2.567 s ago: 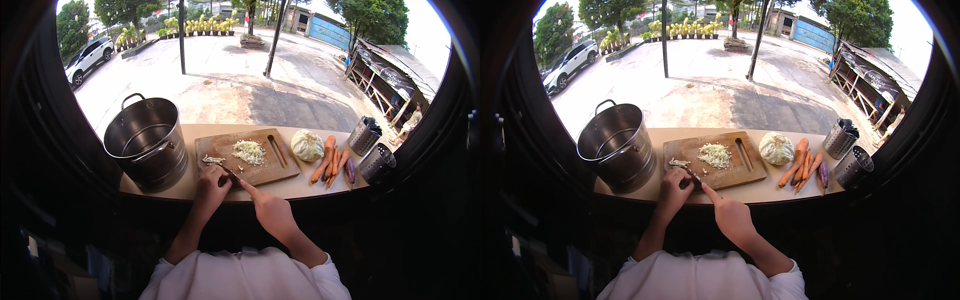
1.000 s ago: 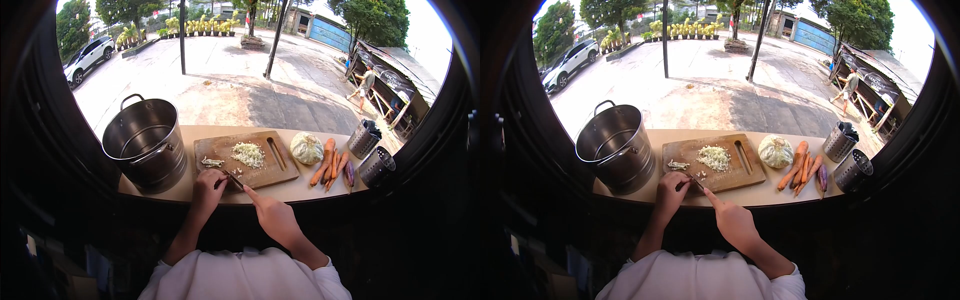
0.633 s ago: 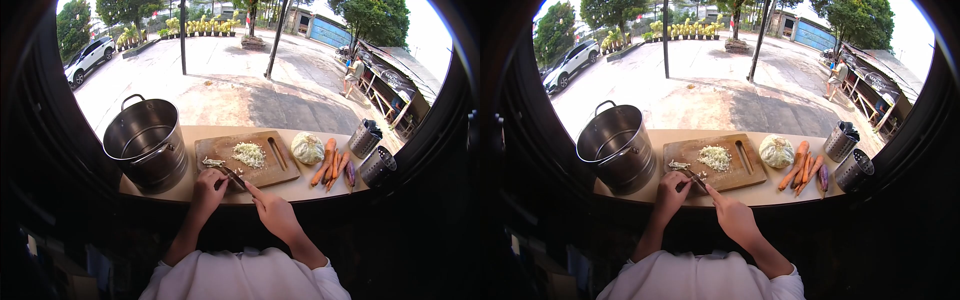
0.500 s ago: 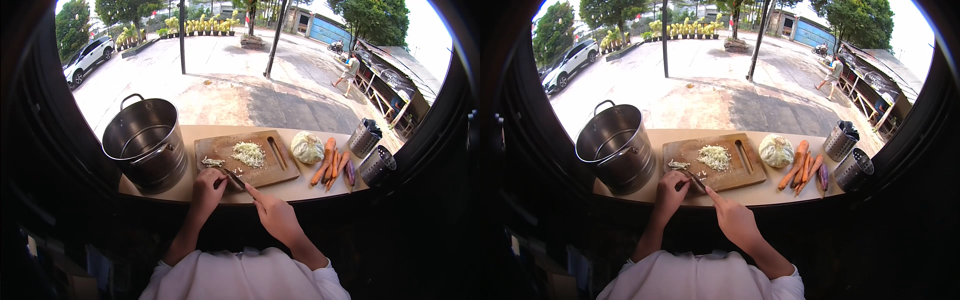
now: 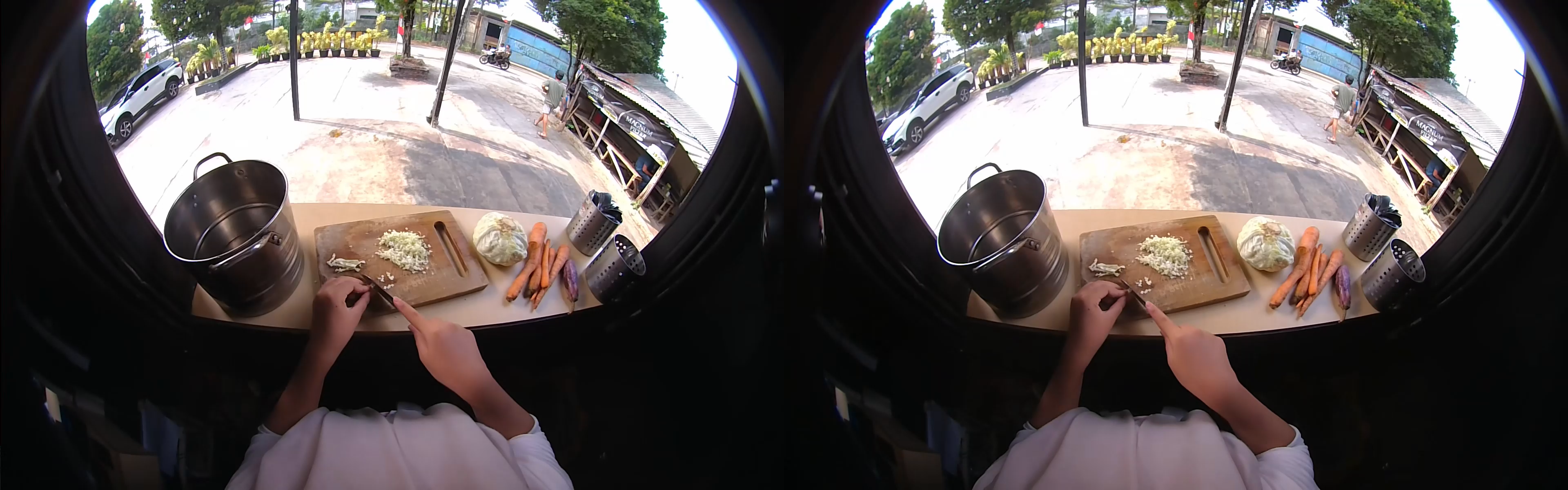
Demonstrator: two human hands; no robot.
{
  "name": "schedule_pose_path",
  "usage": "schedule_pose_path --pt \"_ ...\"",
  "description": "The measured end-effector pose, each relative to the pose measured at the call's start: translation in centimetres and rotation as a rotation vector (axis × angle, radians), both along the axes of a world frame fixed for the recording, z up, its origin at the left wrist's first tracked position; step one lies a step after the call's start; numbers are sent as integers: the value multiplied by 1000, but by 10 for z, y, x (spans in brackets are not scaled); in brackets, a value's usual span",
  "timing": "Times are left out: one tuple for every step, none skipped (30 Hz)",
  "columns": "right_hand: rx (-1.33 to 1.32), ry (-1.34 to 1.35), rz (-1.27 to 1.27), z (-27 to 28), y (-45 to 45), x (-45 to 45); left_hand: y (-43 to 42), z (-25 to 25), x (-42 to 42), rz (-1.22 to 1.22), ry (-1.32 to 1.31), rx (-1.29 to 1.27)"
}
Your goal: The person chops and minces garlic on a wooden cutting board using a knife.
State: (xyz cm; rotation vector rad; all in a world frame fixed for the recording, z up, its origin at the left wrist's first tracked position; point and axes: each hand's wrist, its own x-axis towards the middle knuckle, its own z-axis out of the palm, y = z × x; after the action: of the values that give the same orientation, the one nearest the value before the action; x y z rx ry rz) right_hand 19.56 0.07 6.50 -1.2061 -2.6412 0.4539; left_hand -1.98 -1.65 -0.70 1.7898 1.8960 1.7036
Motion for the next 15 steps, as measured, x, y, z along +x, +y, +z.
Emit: schedule_pose_path --pt "-23 58 7 -2 4 -2 -1 1 0 -1 7 -4" --pt "-46 117 13 -6 9 -3 -1 3 1 -2 15 -7" --pt "-68 177 18 -9 12 -4 -1 4 1 -5 23 -10" --pt "-59 202 11 -11 13 -3 -1 4 2 -8 4 -18" --pt "-51 226 7 -13 13 -2 -1 3 2 -8 -16 -27" --pt "-45 249 6 -14 13 -2 -2 3 1 -6 -37 -37" --pt "-49 229 8 -11 11 -1 -2 2 1 2 -33 -40" --pt "-54 208 9 -6 7 1 -2 2 1 7 -30 -43" --pt "-58 188 7 -2 4 3 -2 2 1 10 -27 -46" --pt "-47 180 9 -1 3 4 -1 1 1 10 -16 -34" --pt "-37 173 12 -1 1 5 -1 0 0 11 -5 -23" --pt "-27 166 16 -2 0 5 -1 0 0 13 6 -13" --pt "-5 164 25 -3 -1 6 -1 0 0 16 9 -13" --pt "17 162 35 -4 -1 7 -1 0 0 19 11 -12" --pt "39 160 44 -5 -1 7 -1 0 0 22 14 -11"
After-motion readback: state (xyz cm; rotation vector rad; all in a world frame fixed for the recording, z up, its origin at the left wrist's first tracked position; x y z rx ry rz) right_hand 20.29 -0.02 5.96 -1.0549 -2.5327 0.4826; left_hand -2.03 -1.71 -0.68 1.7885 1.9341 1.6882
